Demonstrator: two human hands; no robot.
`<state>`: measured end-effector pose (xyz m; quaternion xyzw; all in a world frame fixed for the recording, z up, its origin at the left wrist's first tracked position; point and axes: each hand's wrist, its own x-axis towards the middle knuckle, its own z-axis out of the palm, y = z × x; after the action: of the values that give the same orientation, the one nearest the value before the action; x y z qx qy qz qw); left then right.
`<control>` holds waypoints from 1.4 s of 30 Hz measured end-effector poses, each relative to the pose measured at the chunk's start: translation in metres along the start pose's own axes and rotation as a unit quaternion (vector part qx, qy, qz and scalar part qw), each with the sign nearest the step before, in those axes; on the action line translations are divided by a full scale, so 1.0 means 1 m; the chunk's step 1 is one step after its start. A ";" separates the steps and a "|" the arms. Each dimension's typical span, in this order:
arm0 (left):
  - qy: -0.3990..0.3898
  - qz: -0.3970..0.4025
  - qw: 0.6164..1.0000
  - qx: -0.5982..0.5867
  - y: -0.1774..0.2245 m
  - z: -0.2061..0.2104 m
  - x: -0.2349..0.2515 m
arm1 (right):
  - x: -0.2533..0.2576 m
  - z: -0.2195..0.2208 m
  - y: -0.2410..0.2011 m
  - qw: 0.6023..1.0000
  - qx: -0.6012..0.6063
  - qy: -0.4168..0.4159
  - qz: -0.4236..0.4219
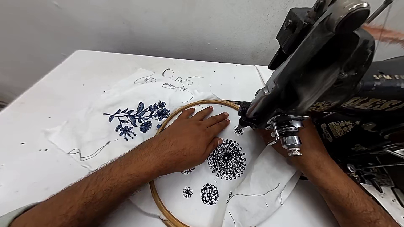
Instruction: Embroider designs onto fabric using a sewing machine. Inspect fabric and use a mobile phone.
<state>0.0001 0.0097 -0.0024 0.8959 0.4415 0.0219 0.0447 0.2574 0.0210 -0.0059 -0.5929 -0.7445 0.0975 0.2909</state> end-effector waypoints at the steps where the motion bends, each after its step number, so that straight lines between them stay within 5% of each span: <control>1: 0.000 0.001 1.000 0.002 0.000 0.000 0.000 | 0.000 0.000 0.001 1.000 0.002 0.000 -0.001; 18: 0.024 0.020 1.000 -0.007 -0.004 0.001 0.000 | 0.005 -0.010 -0.008 0.996 -0.053 -0.063 0.019; 42: 0.038 0.014 0.999 -0.013 -0.003 0.006 0.004 | 0.001 -0.002 -0.003 0.999 -0.032 -0.006 0.026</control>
<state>0.0006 0.0141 -0.0089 0.9001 0.4296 0.0620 0.0390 0.2557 0.0208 -0.0019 -0.6208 -0.7331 0.0849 0.2643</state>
